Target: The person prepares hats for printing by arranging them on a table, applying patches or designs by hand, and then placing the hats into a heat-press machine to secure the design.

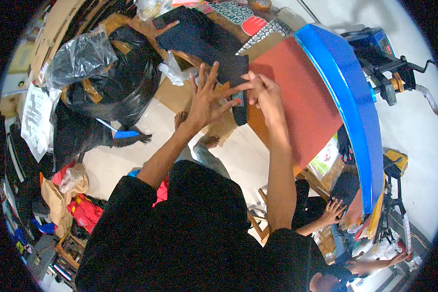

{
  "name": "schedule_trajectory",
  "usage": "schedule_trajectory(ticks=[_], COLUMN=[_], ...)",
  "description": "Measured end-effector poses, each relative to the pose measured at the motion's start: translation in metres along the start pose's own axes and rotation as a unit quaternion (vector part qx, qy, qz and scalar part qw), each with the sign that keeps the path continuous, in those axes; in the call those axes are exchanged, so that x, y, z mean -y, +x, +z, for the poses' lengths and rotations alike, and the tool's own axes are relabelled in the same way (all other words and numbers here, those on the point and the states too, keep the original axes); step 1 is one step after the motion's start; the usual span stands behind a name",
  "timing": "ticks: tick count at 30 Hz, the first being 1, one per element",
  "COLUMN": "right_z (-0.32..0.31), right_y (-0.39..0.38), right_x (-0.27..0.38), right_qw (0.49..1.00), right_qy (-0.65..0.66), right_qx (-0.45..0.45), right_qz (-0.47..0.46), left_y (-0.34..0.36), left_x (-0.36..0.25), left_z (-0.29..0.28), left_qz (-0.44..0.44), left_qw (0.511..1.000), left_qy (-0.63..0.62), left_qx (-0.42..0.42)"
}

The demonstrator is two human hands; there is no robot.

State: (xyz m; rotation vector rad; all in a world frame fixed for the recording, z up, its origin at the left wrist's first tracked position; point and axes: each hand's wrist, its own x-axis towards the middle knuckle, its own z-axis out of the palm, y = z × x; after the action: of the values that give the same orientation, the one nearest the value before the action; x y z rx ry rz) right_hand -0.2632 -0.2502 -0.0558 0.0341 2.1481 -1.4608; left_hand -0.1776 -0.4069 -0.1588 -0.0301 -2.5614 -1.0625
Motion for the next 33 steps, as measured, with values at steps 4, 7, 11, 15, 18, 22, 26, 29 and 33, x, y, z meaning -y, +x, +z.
schedule_trajectory(ticks=[4,7,11,15,18,22,26,29,33], right_z=[0.002,0.009,0.007,0.006,0.003,0.0,0.0,0.003,0.004], right_y=[-0.033,-0.043,-0.049,-0.051,-0.052,-0.055,-0.06,-0.064,-0.06], right_x=[-0.047,-0.061,-0.073,-0.082,-0.084,-0.084,-0.088,-0.086,-0.077], right_qw=[0.928,0.854,0.84,0.846,0.845,0.84,0.835,0.855,0.843], right_qy=[-0.202,-0.327,-0.365,-0.367,-0.37,-0.39,-0.397,-0.354,-0.343], right_qx=[-0.092,-0.091,-0.095,-0.088,-0.077,-0.068,-0.081,-0.11,-0.11], right_qz=[-0.3,-0.394,-0.389,-0.377,-0.378,-0.37,-0.372,-0.362,-0.4], left_y=[0.001,0.001,-0.001,0.0,0.0,0.0,-0.001,-0.001,-0.001], left_x=[-0.002,0.0,0.003,0.005,0.007,0.009,0.011,0.01,0.01], left_z=[0.002,0.002,0.004,0.007,0.007,0.01,0.012,0.011,0.012], left_qz=[-0.004,-0.01,-0.006,-0.001,0.007,0.014,0.021,0.013,0.016], left_qw=[0.999,0.999,0.998,0.998,0.997,0.998,0.998,0.998,0.998], left_qy=[-0.032,-0.041,-0.051,-0.054,-0.069,-0.055,-0.056,-0.056,-0.052], left_qx=[0.011,0.022,0.02,0.018,0.013,0.006,0.003,0.005,-0.007])
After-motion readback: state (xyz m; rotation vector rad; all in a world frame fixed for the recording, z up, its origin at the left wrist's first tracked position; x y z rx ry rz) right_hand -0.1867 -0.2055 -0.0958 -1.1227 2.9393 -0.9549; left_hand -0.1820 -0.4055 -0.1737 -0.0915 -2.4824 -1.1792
